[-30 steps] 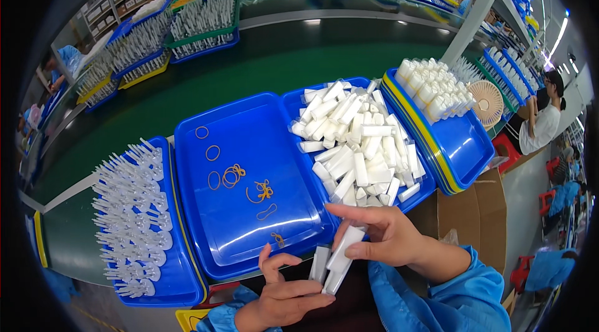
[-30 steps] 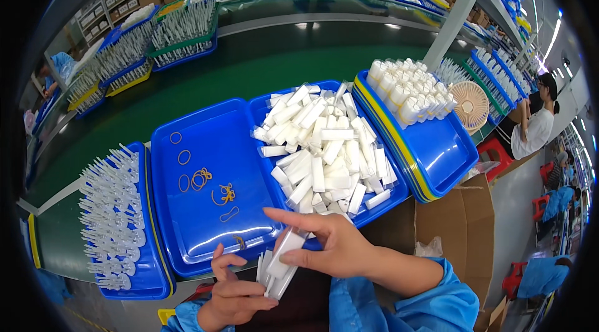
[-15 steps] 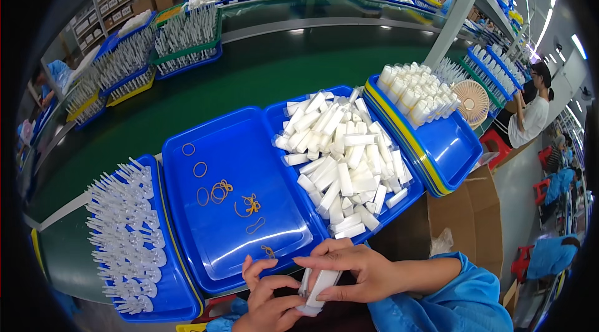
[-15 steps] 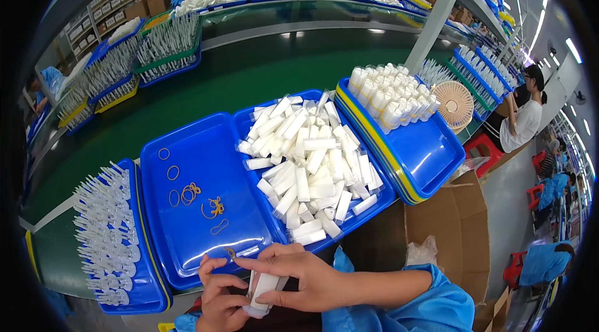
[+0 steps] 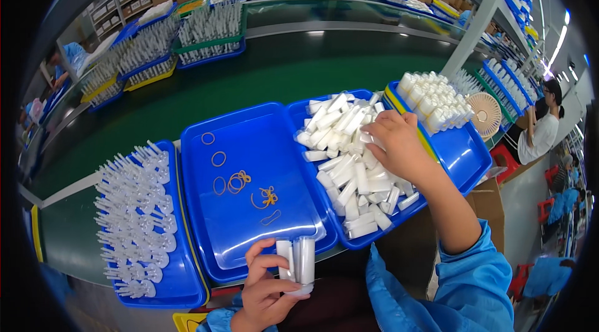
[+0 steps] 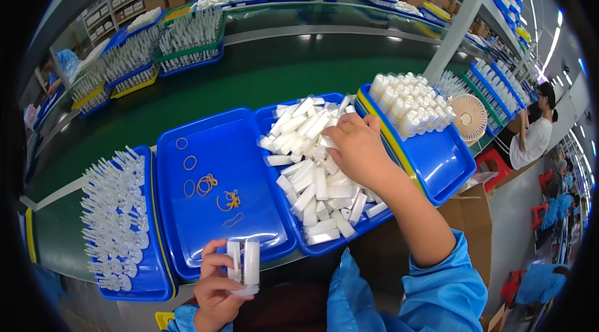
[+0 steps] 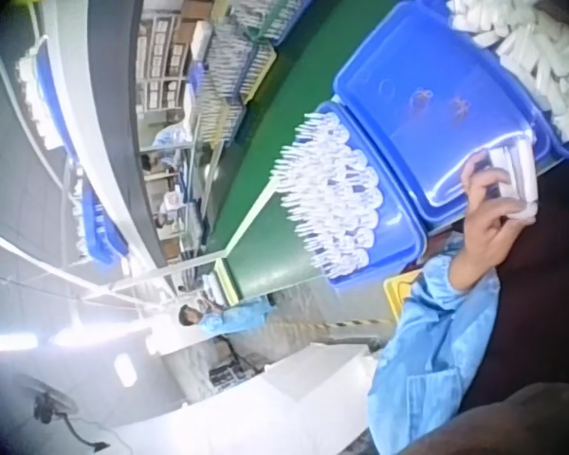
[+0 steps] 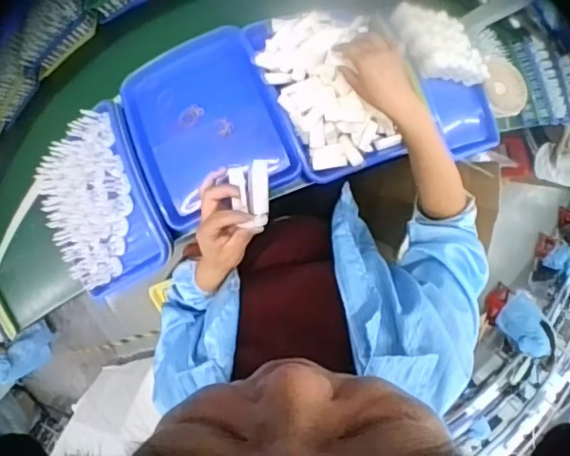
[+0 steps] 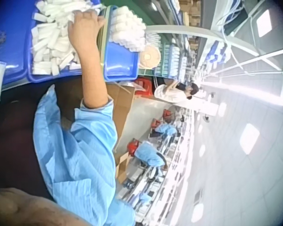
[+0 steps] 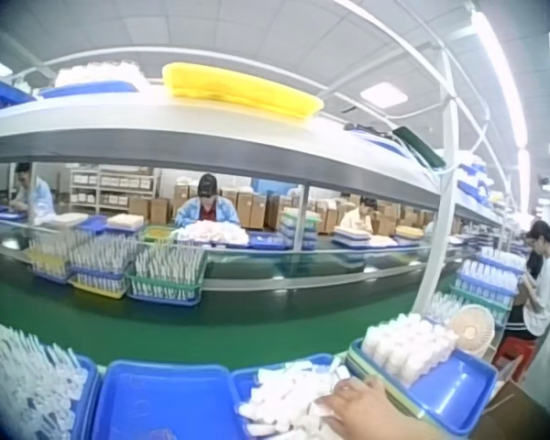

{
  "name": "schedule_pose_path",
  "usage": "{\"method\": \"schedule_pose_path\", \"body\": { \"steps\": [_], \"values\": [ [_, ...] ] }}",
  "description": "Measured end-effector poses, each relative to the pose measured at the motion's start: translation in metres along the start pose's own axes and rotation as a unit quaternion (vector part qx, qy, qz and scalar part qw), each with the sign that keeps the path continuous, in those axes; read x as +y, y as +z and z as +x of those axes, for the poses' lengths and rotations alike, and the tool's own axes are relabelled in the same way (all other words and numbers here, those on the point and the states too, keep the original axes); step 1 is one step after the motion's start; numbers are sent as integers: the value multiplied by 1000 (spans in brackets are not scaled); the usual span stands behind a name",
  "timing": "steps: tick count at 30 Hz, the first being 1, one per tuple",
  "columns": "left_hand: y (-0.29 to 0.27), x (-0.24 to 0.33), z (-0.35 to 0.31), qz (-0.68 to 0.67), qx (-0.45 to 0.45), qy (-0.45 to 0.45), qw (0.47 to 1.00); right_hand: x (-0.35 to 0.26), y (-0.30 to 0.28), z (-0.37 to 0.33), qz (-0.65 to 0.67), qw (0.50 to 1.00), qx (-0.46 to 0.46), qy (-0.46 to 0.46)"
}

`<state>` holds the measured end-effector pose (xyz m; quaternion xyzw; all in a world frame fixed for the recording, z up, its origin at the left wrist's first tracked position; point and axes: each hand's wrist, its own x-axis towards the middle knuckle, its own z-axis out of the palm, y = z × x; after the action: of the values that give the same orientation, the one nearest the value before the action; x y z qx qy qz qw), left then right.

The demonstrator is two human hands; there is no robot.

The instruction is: Group sprayer pump components and secure them with a rubber band on a production line.

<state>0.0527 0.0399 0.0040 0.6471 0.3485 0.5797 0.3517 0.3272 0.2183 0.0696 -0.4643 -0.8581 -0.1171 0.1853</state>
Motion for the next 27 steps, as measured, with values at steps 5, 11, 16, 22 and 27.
{"method": "schedule_pose_path", "body": {
  "steps": [5,11,16,22,27],
  "values": [
    [-2,3,0,28,-28,-8,999,-47,-16,0,261,964,49,31],
    [2,8,2,65,-67,12,996,-103,-37,-22,716,645,-167,211],
    [3,11,3,82,-78,18,993,-111,-30,-20,763,557,-225,239],
    [-1,12,2,89,-102,17,991,-106,-25,-22,731,579,-296,206],
    [-3,8,0,118,-117,11,986,-106,-39,-24,517,833,-198,3]
  ]
}}
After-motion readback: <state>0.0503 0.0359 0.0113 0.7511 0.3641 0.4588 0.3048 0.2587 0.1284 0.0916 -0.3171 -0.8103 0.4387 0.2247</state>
